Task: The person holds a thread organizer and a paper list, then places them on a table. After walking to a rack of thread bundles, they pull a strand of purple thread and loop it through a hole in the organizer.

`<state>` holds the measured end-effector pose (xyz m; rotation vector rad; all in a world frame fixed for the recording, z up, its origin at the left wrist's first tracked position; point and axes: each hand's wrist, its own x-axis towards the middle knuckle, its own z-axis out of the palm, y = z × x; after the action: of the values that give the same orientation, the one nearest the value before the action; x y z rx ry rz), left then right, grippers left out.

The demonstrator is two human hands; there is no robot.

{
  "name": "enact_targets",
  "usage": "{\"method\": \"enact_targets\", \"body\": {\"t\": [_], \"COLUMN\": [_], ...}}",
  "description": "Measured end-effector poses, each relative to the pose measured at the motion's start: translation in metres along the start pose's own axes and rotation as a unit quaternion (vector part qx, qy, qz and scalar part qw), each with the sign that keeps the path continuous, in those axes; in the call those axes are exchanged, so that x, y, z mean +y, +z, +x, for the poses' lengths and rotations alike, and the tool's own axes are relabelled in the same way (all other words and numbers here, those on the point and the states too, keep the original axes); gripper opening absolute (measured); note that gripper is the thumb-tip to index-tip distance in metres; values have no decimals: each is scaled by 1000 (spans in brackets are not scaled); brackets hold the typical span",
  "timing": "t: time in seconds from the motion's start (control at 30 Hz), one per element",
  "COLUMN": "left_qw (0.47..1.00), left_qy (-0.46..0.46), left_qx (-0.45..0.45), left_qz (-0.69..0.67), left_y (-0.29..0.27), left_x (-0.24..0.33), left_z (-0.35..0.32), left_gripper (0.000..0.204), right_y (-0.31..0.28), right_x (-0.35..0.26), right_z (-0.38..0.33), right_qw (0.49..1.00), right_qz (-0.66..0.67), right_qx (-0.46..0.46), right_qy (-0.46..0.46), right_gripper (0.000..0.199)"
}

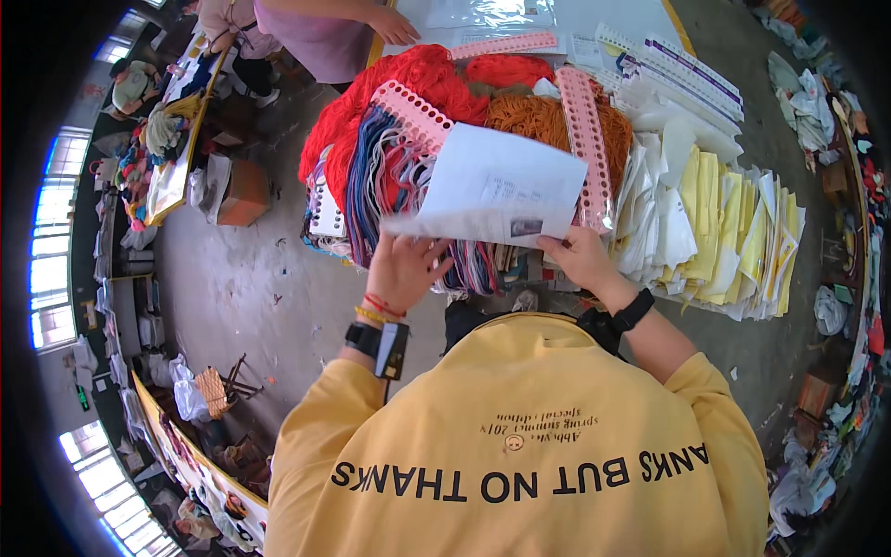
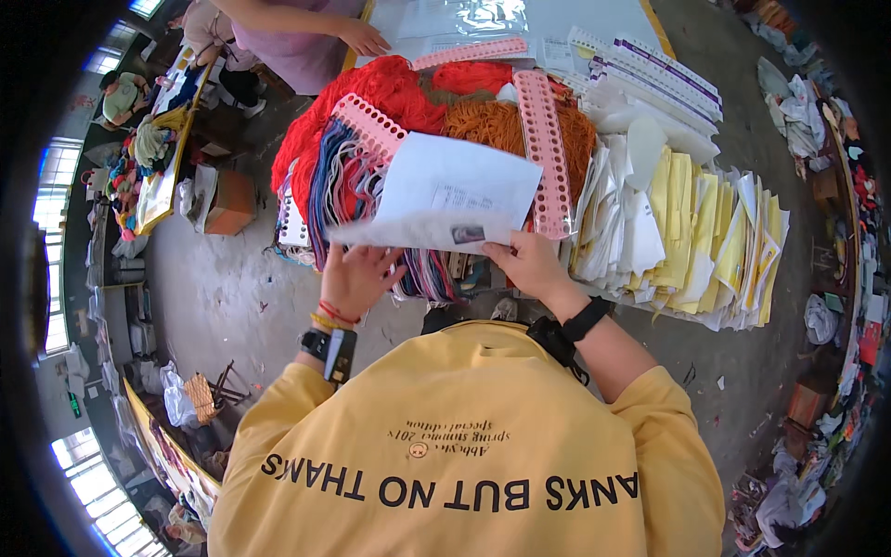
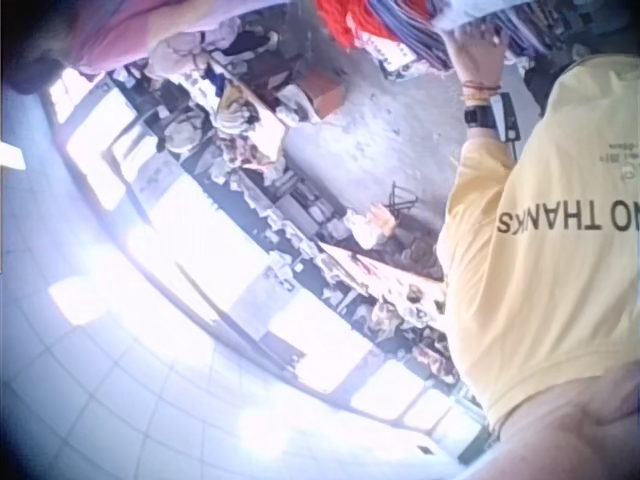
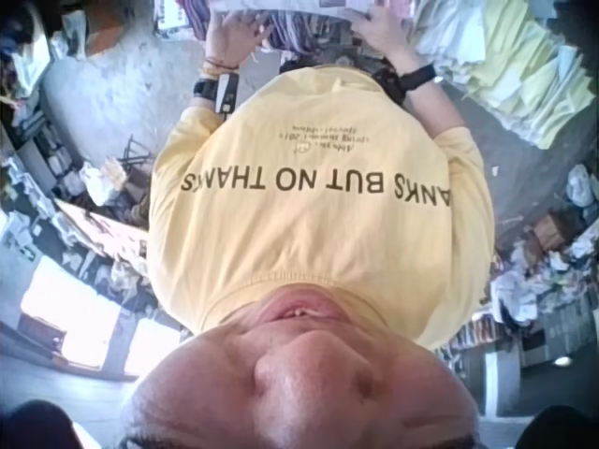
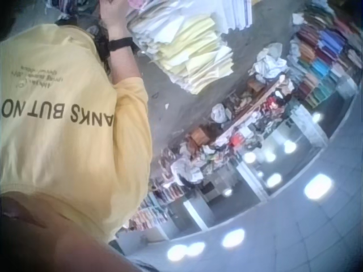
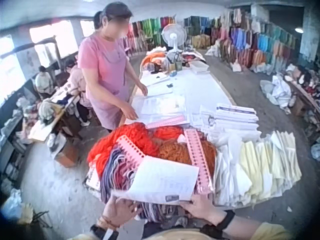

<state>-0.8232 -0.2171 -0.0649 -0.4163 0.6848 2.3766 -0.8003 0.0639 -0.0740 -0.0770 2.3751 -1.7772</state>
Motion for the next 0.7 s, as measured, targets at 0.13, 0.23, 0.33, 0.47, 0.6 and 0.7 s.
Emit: {"method": "enact_targets", "body": {"t": [0.13,0.23,0.33,0.47,0.6,0.7], "left_qw": [997,986,959,925,936,940], "left_qy": [15,32,86,113,189,184], "left_qx": [2,35,175,218,197,216], "left_qz": [71,159,206,290,222,189], "left_y": [15,30,35,42,38,38], "left_x": [-34,-44,-46,-44,-48,-45], "left_z": [16,37,55,72,80,74], "left_gripper": [57,45,36,32,32,34], "right_y": [-1,0,-2,-3,-16,-41], "right_x": [9,23,15,7,-18,-21], "right_z": [12,18,20,18,8,-1], "right_qw": [991,963,935,930,944,969], "right_qz": [83,203,264,234,98,-168], "right_qx": [13,35,32,28,1,82], "right_qy": [104,173,236,282,315,161], "right_gripper": [23,26,28,27,27,28]}}
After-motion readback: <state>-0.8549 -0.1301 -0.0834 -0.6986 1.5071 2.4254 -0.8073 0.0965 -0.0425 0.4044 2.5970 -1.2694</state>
